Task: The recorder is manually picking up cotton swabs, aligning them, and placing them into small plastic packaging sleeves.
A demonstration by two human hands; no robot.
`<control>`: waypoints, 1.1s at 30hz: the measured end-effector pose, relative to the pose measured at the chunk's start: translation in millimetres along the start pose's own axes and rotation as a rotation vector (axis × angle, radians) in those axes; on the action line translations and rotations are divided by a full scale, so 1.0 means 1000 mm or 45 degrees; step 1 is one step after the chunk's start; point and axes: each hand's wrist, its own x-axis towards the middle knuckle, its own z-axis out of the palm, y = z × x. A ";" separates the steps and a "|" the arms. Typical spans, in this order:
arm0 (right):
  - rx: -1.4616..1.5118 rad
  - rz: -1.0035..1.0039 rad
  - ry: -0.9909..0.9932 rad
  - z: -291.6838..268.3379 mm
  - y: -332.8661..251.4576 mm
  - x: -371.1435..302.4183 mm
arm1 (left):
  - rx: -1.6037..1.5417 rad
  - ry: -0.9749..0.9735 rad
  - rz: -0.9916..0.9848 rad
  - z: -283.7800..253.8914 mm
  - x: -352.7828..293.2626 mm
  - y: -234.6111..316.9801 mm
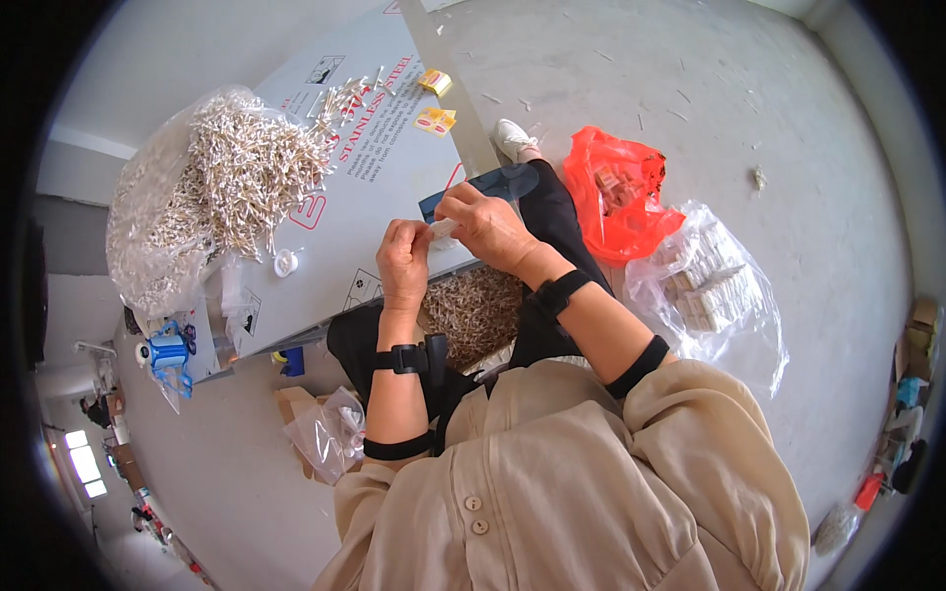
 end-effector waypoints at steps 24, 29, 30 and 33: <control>-0.078 0.024 -0.036 0.006 0.003 0.007 | 0.059 -0.143 -0.048 0.004 0.003 0.008; -0.084 0.019 -0.004 0.011 0.003 0.006 | -0.026 -0.094 -0.106 0.005 0.002 0.002; -0.107 -0.019 0.008 0.012 0.004 0.005 | -0.026 -0.093 -0.109 0.005 0.002 0.002; -0.152 -0.100 0.020 0.012 0.004 0.005 | -0.049 -0.073 -0.112 0.005 0.002 0.002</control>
